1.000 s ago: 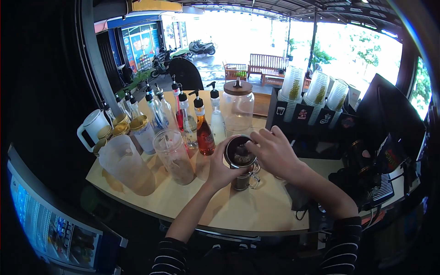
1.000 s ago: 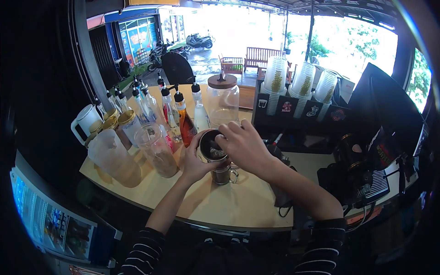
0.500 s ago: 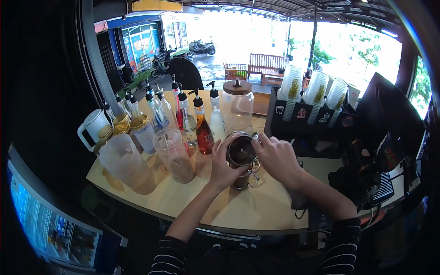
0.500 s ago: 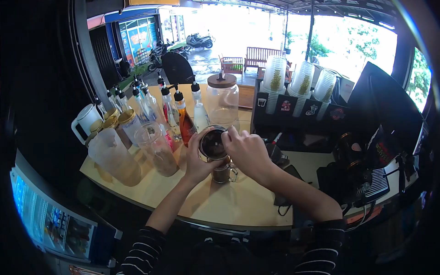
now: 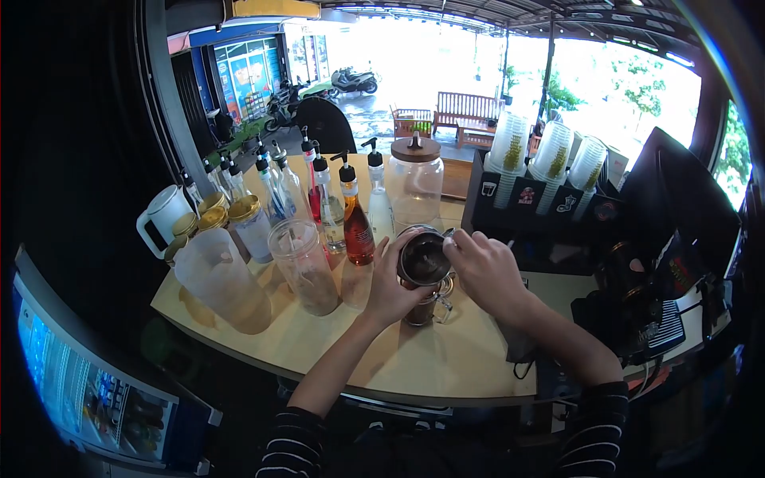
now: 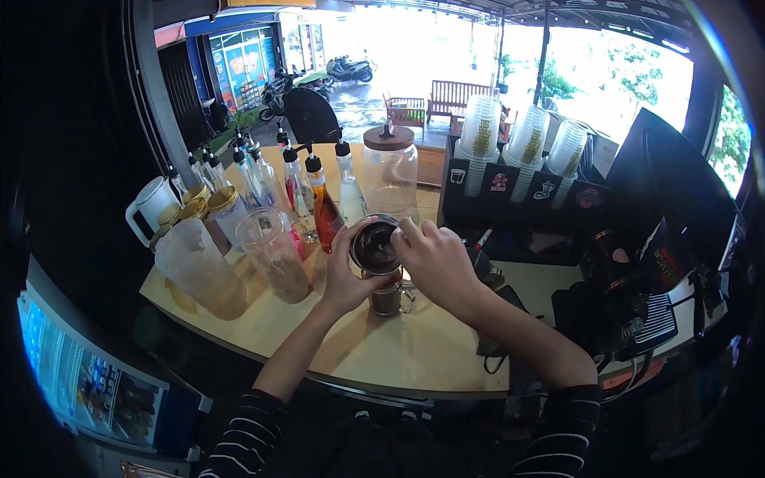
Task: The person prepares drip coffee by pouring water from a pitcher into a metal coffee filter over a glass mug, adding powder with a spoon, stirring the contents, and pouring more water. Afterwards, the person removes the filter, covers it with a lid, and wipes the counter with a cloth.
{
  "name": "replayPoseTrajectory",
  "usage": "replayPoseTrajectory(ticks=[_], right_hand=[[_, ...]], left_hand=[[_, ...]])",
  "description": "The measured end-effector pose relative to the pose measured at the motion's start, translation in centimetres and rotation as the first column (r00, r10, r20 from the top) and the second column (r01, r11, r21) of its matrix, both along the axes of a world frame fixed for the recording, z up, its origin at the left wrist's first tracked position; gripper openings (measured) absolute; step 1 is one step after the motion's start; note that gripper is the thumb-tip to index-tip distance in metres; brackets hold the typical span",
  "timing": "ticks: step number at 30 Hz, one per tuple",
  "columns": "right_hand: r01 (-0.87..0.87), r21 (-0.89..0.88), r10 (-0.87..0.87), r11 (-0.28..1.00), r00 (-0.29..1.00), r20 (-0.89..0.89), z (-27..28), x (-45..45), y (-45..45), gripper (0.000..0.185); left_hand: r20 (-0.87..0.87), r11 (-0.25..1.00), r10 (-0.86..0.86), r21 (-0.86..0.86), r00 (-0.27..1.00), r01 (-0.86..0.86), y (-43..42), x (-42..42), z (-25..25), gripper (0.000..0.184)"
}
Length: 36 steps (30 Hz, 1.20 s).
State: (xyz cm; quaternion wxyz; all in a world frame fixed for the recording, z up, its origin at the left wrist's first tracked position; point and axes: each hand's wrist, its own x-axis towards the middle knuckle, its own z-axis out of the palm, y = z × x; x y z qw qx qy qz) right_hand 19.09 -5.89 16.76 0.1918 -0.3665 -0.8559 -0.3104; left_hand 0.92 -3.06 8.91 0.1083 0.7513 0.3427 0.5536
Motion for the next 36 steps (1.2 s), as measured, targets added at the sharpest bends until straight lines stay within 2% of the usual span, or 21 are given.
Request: replayPoseTrajectory(ticks=[4, 8, 12, 15, 20, 22, 24, 25, 26, 28, 30, 36], right_hand=[[-0.114, -0.015, 0.114, 0.993, 0.993, 0.021, -1.0, -0.4, -0.6, 0.022], [0.022, -0.017, -0.023, 1.000, 0.999, -0.023, 0.0, -0.3, -0.5, 0.023], [-0.004, -0.007, 0.005, 1.000, 0.998, 0.055, -0.7, -0.7, -1.0, 0.022], [0.028, 0.003, -0.027, 1.000, 0.999, -0.028, -0.2, -0.5, -0.4, 0.021], [-0.006, -0.032, 0.007, 0.999, 1.000, 0.019, -0.9, -0.8, -0.7, 0.024], [0.014, 0.019, -0.013, 1.000, 0.999, -0.042, -0.4, -0.5, -0.3, 0.024], [-0.021, 0.057, 0.022, 0.998, 0.999, -0.026, -1.0, -0.8, -0.7, 0.023], [-0.052, 0.015, 0.052, 0.999, 0.999, 0.006, -1.5, -0.9, -0.8, 0.024], [-0.081, -0.028, 0.082, 0.996, 0.996, 0.035, -1.7, -1.0, -0.9, 0.026], [-0.013, -0.026, 0.014, 1.000, 0.999, 0.044, -1.1, -1.0, -0.9, 0.025], [0.015, 0.039, -0.014, 0.999, 1.000, -0.025, -0.8, -0.9, -0.4, 0.024], [-0.002, -0.046, 0.003, 0.999, 1.000, 0.019, -1.2, -1.0, -0.9, 0.031]], left_hand=[[-0.038, 0.999, 0.036, 0.039, 0.999, -0.035, 0.2, -0.1, -0.1, 0.085], [-0.034, 0.998, 0.048, 0.044, 0.998, -0.046, 0.1, 0.2, -0.4, 0.087], [-0.044, 0.997, 0.065, 0.042, 0.997, -0.063, 0.3, 0.3, -0.5, 0.088], [-0.041, 0.997, 0.057, 0.046, 0.998, -0.055, 0.3, 0.4, -0.6, 0.087], [-0.067, 0.997, 0.060, 0.059, 0.996, -0.056, 0.4, 0.2, -0.5, 0.086], [0.070, 0.997, -0.034, -0.059, 0.997, 0.039, 0.5, 0.4, -0.6, 0.090], [0.127, 0.995, -0.059, -0.070, 0.990, 0.068, 0.8, 0.2, -0.6, 0.088], [0.182, 0.991, -0.088, -0.081, 0.979, 0.104, 1.0, 0.2, -0.7, 0.087], [0.182, 0.991, -0.088, -0.081, 0.979, 0.104, 1.0, 0.3, -0.8, 0.087], [0.172, 0.999, -0.050, -0.004, 0.984, 0.051, 1.0, 0.5, -0.9, 0.086], [0.189, 0.997, -0.061, -0.034, 0.980, 0.069, 0.8, 0.7, -0.8, 0.087], [0.205, 0.993, -0.079, -0.071, 0.976, 0.095, 0.6, 0.7, -0.3, 0.087]])
